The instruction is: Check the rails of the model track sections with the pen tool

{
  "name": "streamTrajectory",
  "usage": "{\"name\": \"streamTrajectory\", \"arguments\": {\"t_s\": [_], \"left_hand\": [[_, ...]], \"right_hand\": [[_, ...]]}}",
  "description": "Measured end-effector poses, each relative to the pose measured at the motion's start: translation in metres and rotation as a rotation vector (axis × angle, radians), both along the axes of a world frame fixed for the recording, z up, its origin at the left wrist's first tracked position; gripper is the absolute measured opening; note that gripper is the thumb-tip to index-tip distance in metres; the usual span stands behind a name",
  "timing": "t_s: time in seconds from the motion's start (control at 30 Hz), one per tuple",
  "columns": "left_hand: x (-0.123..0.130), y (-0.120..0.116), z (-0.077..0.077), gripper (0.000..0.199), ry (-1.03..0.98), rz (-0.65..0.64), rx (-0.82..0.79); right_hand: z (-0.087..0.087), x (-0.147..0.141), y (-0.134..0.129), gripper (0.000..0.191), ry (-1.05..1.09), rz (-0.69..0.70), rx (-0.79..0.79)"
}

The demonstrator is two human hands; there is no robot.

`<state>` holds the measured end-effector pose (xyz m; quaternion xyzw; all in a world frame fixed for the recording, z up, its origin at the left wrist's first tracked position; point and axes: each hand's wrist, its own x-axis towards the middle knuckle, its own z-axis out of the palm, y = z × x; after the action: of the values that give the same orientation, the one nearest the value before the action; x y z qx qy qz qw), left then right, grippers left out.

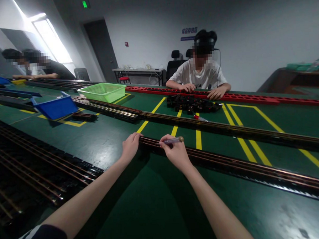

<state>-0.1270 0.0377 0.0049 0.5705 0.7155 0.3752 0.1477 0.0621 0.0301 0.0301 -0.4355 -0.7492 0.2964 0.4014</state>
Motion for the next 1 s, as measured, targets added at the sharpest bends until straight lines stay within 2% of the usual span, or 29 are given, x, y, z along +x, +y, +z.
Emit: {"name": "streamTrajectory", "arguments": {"t_s": [0.57,1.0], "left_hand": [[-0.0009,0.0008,-0.002,0.034,-0.014,0.003,0.012],[-0.0014,0.0006,-0.0024,0.033,-0.002,0.003,0.013]], "right_hand": [[-0.0025,0.003,-0.0003,0.01,0.112,-0.006,0.012],[0.0012,0.0063,-0.0011,0.012,0.025,-0.072,0.044]]}}
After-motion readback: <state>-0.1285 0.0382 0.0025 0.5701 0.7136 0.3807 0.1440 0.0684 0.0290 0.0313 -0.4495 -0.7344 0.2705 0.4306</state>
